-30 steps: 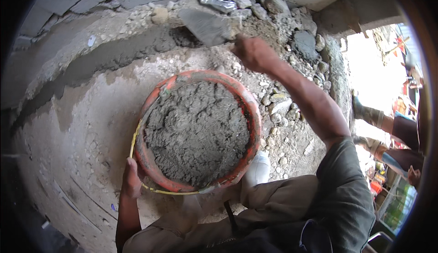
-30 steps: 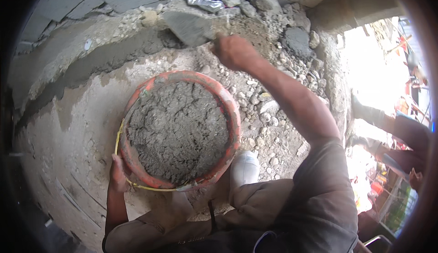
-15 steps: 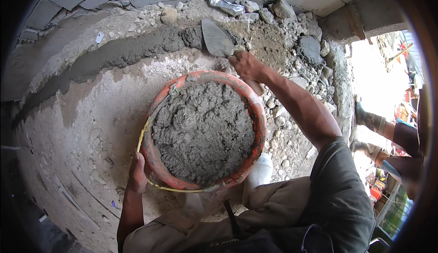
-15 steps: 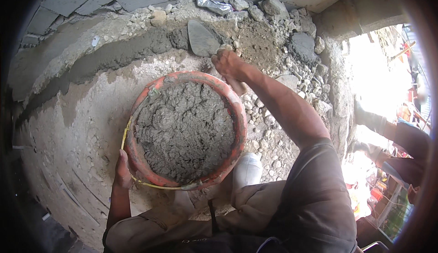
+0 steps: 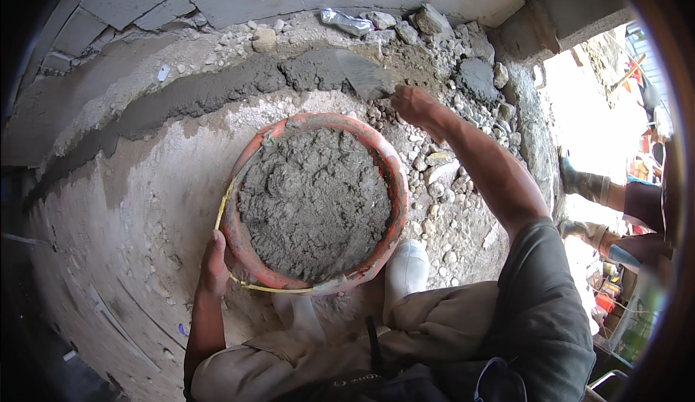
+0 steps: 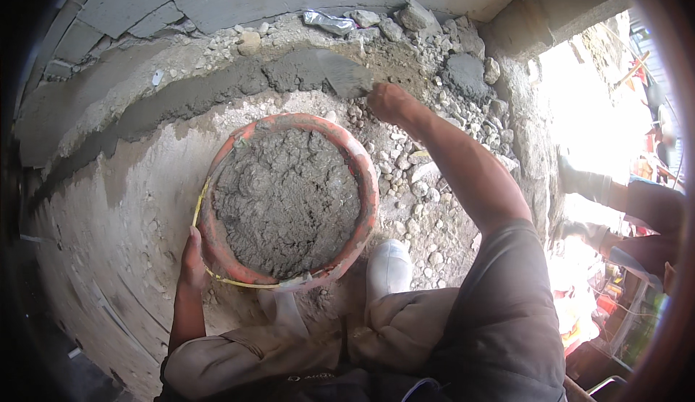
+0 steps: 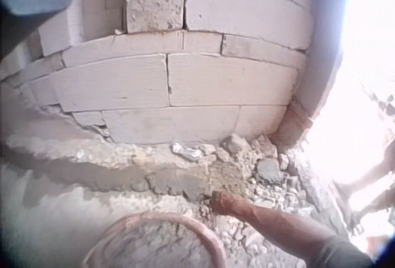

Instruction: The person scoops wet concrete from a red bucket using a trowel and spreads it along a trench on the floor. They then use a long metal straightedge to level the concrete surface, repeating the process of adding and leveling material.

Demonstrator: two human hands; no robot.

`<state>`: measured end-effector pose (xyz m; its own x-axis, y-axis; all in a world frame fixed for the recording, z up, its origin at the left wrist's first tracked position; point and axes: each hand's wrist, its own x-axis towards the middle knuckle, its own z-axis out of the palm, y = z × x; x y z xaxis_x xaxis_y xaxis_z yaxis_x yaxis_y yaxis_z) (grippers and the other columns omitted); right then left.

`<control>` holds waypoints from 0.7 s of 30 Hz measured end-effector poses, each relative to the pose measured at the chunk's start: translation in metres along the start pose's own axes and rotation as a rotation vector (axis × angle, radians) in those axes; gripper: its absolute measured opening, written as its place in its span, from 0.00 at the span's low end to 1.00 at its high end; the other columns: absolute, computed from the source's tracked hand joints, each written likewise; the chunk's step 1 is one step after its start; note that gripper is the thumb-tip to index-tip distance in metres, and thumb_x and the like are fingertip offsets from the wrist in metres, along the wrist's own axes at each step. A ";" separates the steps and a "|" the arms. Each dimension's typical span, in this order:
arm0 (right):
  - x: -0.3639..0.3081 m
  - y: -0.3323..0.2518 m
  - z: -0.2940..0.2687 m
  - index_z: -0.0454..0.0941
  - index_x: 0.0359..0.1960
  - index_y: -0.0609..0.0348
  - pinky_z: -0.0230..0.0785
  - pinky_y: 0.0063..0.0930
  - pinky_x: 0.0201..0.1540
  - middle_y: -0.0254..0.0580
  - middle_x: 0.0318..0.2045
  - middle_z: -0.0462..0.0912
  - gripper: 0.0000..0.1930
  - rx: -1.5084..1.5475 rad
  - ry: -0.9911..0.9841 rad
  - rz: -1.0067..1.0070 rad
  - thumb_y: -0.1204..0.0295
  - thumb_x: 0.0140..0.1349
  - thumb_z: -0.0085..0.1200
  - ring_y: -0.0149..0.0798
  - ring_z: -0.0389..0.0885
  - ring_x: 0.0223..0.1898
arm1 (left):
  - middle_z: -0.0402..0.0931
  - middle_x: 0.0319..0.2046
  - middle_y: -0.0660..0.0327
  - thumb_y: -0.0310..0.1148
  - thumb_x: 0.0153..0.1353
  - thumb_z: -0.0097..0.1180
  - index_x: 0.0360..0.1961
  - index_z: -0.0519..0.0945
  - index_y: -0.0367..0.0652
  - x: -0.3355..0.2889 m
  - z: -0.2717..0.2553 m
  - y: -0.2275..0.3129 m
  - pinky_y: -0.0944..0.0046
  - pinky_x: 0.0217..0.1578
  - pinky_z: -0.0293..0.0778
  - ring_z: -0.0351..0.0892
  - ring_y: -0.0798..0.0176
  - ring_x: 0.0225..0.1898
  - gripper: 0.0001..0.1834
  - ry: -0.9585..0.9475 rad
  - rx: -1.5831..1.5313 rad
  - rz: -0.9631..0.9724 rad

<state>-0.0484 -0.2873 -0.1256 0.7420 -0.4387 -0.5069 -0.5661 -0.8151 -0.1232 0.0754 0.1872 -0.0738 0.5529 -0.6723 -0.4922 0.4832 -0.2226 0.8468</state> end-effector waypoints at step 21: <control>-0.205 -0.104 -0.043 0.73 0.39 0.59 0.74 0.43 0.25 0.51 0.19 0.77 0.08 -0.007 -0.070 -0.327 0.73 0.59 0.47 0.50 0.80 0.21 | 0.66 0.38 0.65 0.52 0.72 0.32 0.45 0.70 0.36 0.004 0.010 0.028 0.70 0.48 0.61 0.62 0.71 0.42 0.27 -0.194 0.145 0.096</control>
<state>-0.1268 -0.1287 0.0277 0.8573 -0.1268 -0.4990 -0.2997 -0.9109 -0.2835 0.0843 0.1715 -0.0497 0.4443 -0.8149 -0.3722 0.3246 -0.2408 0.9147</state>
